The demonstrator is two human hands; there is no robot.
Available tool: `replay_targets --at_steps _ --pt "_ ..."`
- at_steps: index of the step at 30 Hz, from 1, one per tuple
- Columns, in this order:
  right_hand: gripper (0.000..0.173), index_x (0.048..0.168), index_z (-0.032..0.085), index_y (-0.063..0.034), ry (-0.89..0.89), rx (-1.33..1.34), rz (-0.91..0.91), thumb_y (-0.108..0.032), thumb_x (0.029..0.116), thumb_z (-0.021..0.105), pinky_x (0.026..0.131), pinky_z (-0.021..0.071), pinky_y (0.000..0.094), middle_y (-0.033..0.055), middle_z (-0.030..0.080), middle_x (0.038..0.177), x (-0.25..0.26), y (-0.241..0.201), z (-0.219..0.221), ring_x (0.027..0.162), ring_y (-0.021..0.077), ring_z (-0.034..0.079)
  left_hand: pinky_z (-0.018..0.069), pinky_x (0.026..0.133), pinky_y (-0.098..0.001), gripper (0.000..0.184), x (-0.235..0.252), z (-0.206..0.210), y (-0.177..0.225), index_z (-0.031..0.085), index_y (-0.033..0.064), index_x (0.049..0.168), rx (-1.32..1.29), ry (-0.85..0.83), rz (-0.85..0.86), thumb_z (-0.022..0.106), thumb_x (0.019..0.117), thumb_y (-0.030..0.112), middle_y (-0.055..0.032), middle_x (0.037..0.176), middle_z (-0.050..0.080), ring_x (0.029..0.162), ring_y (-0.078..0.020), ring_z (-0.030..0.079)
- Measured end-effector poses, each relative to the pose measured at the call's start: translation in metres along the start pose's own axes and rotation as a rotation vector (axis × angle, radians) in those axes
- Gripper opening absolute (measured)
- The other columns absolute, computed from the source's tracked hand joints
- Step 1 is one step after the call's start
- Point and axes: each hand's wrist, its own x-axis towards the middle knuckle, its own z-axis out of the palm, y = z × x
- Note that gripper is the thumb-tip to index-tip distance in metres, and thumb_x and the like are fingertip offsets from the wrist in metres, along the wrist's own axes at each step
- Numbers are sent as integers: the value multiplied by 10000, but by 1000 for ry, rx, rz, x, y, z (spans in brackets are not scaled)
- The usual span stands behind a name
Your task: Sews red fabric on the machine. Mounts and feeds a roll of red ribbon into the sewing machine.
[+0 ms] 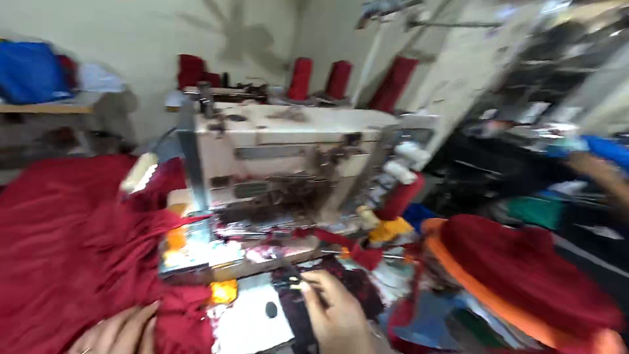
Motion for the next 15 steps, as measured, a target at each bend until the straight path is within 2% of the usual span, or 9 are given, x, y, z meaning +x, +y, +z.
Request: replay_targets --at_steps 2,6,9,15 --pt "153 1038 735 1 -13 31 -3 -77 935 652 742 620 370 121 745 982 1 -1 5 822 189 735 468 955 -629 224 0 -3 4 759 80 1122 15 2 -3 593 1001 169 -208 1101 721 1059 -434 672" --pt "141 1006 733 -12 59 36 -17 -81 928 637 691 595 285 99 730 912 4 2 13 755 127 701 452 950 -604 219 -3 0 4 766 115 1100 37 39 -22 588 991 180 -165 1068 723 1042 -388 670" --pt "153 987 734 -24 96 20 -34 -102 930 615 658 564 227 74 722 881 6 7 18 716 81 670 459 938 -598 216 -2 0 5 767 102 1086 44 52 -21 593 978 174 -170 1046 720 1024 -398 670" --pt "174 992 738 -40 158 86 -34 -124 929 599 682 561 171 47 723 898 8 14 34 737 21 667 447 956 -574 221 -4 0 4 762 111 1092 55 48 -25 584 989 191 -162 1050 717 1031 -378 666"
